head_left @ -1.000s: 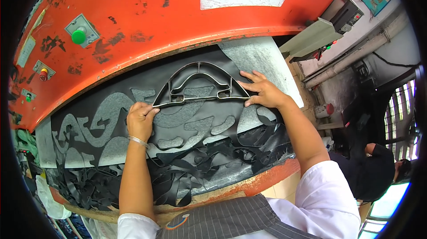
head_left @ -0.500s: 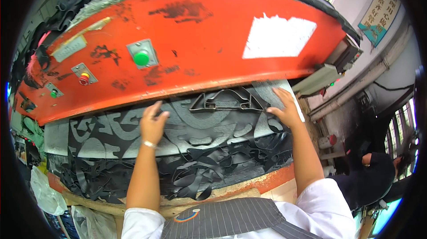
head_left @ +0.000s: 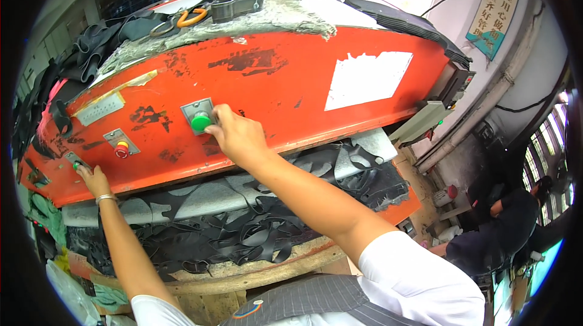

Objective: Use a hydraulic press and metal dies to cut shoe components from leather sheets.

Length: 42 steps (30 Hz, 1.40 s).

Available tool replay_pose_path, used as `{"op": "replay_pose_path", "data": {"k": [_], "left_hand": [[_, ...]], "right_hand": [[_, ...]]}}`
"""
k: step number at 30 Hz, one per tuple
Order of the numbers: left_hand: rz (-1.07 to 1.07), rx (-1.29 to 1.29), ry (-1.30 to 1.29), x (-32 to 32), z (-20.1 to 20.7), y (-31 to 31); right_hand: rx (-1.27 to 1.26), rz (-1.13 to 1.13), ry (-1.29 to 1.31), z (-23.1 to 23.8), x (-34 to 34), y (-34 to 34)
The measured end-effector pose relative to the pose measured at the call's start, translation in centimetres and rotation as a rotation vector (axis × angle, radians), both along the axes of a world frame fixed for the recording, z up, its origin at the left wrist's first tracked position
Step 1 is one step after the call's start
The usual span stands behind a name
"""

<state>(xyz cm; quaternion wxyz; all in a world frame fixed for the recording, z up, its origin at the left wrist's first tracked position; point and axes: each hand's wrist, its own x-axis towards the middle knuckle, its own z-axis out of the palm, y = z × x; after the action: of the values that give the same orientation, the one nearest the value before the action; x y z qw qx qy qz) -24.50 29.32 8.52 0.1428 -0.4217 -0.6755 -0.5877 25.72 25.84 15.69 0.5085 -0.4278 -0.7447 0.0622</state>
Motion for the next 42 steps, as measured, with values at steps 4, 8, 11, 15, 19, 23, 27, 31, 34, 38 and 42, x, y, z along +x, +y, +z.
{"op": "replay_pose_path", "data": {"k": [4,8,11,15,19,23,27,31,34,38,42], "left_hand": [[-0.358,-0.127,-0.254,5.6,-1.2,-3.0],[-0.566,-0.350,-0.138,11.2,-5.3,-11.2],[-0.810,-0.579,-0.307,25.1,-5.4,-19.0],[-1.109,-0.717,0.036,35.3,-7.2,-27.2],[-0.950,-0.726,0.339,39.7,-7.5,-29.8],[-0.885,-0.688,0.332,40.8,-8.1,-29.3],[-0.875,-0.708,0.287,41.4,-7.6,-29.0],[-0.974,-0.756,0.286,40.4,-7.1,-28.3],[-1.064,-0.856,0.234,39.7,-6.3,-26.7],[-1.149,-1.040,0.050,41.0,-4.5,-24.8],[-1.211,-0.954,-0.013,43.0,-3.1,-20.1]], "right_hand": [[-0.054,-0.066,-0.004,-2.6,2.4,-1.3],[-0.255,0.159,-0.172,-6.6,4.1,-8.4],[-0.488,0.299,-0.423,-10.1,7.5,-14.7],[-0.607,0.407,-0.623,-12.3,11.1,-22.2],[-0.382,0.232,-0.663,-14.6,11.6,-26.5],[-0.489,0.136,-0.721,-14.4,11.2,-26.1],[-0.525,0.193,-0.731,-13.9,11.9,-25.4],[-0.898,0.346,-0.520,-10.8,14.4,-20.9],[-0.572,-0.096,-0.522,-9.1,18.4,-12.0],[-0.523,-0.612,-0.561,-11.8,23.4,-2.4],[-0.667,-0.554,-0.607,-11.8,24.5,2.1]]}}
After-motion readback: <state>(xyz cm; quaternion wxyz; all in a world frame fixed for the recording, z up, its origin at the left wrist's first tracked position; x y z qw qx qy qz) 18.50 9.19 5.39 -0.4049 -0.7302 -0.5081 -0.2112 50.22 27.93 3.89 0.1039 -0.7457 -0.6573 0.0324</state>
